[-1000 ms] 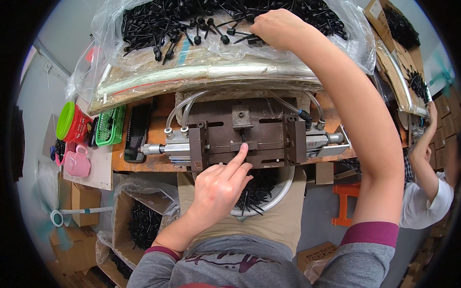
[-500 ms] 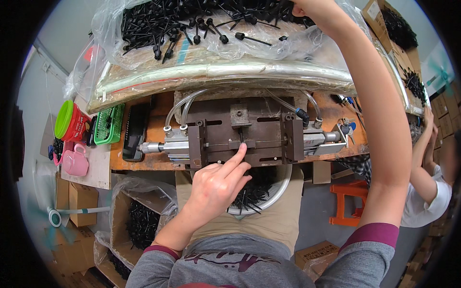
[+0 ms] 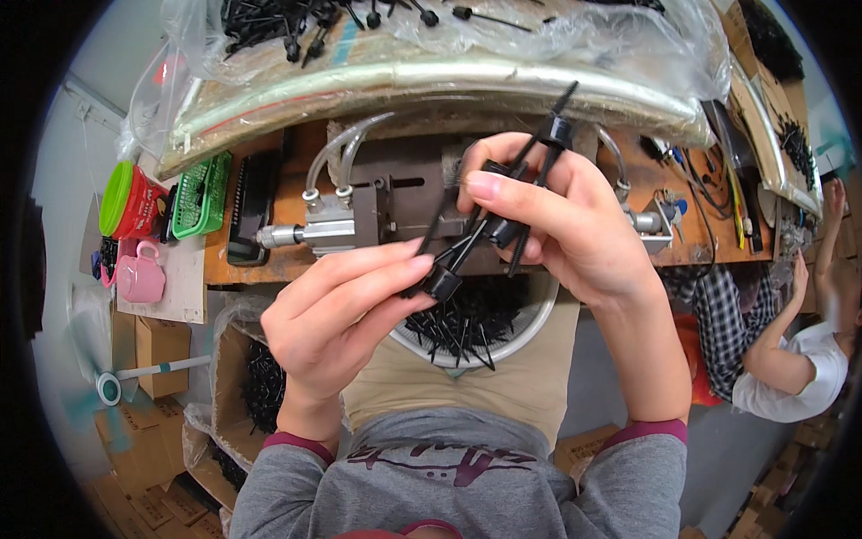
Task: The person is assembling small black plastic components using a pneumatic jig or press.
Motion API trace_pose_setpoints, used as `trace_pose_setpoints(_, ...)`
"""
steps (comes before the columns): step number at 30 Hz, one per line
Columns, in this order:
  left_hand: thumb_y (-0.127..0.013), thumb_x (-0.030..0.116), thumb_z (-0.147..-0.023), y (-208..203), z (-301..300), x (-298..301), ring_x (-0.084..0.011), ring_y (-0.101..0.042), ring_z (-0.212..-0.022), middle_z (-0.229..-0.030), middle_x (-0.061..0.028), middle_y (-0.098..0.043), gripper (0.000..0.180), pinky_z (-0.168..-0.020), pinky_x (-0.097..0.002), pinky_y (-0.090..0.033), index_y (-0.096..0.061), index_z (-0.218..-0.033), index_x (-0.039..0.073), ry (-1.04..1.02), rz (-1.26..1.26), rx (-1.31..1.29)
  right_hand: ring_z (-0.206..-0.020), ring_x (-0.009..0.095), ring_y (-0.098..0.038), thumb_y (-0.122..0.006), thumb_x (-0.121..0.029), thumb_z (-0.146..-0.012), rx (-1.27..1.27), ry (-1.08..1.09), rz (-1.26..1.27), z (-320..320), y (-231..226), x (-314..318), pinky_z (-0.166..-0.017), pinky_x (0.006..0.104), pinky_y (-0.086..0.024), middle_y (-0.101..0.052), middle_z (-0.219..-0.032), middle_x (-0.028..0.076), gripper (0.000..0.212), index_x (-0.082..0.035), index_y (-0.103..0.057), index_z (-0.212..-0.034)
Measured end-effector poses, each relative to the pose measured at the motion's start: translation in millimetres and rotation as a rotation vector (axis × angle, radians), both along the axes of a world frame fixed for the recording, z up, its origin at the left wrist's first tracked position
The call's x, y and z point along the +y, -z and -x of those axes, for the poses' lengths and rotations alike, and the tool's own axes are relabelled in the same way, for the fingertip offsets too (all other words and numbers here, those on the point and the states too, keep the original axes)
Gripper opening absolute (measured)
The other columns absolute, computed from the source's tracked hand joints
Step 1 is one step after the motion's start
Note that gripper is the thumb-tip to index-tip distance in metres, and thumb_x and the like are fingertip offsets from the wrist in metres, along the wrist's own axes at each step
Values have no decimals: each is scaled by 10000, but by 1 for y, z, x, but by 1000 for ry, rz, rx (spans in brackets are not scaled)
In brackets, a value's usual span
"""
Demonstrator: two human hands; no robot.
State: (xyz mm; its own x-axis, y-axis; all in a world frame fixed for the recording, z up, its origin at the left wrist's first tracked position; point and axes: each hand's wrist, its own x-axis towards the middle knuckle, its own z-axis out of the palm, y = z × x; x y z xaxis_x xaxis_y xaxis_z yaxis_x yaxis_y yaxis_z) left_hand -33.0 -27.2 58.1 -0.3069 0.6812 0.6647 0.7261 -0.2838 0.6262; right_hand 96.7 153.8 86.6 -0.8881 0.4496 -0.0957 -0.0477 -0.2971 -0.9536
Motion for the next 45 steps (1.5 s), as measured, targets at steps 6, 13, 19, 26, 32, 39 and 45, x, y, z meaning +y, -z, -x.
trace_pose_setpoints(6,-820,-14,-692,38,-18,-5,-231,-708,-811,-1210,-184,-658,308,-677,-321,-583,-727,-986,-13,22,144,-38,-545,-9,-438,-621,-147,-970,95,229,101,-37,30,-5,-476,148,-353,-647,-955,53,161,-11,-598,-1053)
trace_pose_setpoints(13,-796,106,-713,66,-30,17,-163,-669,-694,-1235,-104,-685,255,-618,-272,-522,-716,-946,40,-112,290,392,-559,5,-465,-642,-123,-954,77,396,58,-52,41,-18,-481,153,-364,-673,-962,79,203,0,-603,-1111)
trace_pose_setpoints(19,-809,120,-692,61,-26,26,-159,-651,-658,-1213,-86,-697,296,-612,-265,-513,-713,-964,58,-119,308,403,-532,-2,-460,-661,-130,-941,-19,426,-21,-59,45,-24,-462,148,-350,-693,-932,73,201,-8,-622,-1096)
trace_pose_setpoints(26,-832,134,-643,37,-21,18,-174,-650,-727,-1119,-74,-721,410,-675,-307,-522,-744,-1038,67,19,144,143,-595,-21,-514,-708,-170,-917,-108,454,-57,-54,44,-36,-461,131,-336,-702,-901,36,222,-29,-647,-1077)
trace_pose_setpoints(32,-840,145,-633,23,-17,8,-185,-643,-756,-972,-33,-718,341,-683,-336,-517,-782,-964,88,222,99,326,-592,-19,-514,-698,-190,-927,-85,357,27,-51,43,-38,-465,136,-336,-705,-902,33,231,-27,-648,-1083)
trace_pose_setpoints(39,-877,121,-643,34,-28,-7,-192,-683,-774,-931,-75,-692,345,-657,-297,-555,-767,-963,54,122,206,-21,-623,4,-517,-642,-149,-963,77,601,-75,-63,44,-28,-518,151,-377,-704,-983,81,258,10,-628,-1165)
trace_pose_setpoints(45,-826,110,-668,70,-30,18,-176,-636,-636,-1217,-122,-690,279,-566,-255,-489,-718,-913,34,-97,244,318,-750,46,-577,-665,-145,-946,44,626,-167,-60,52,-41,-569,170,-420,-704,-1033,105,326,18,-630,-1227)
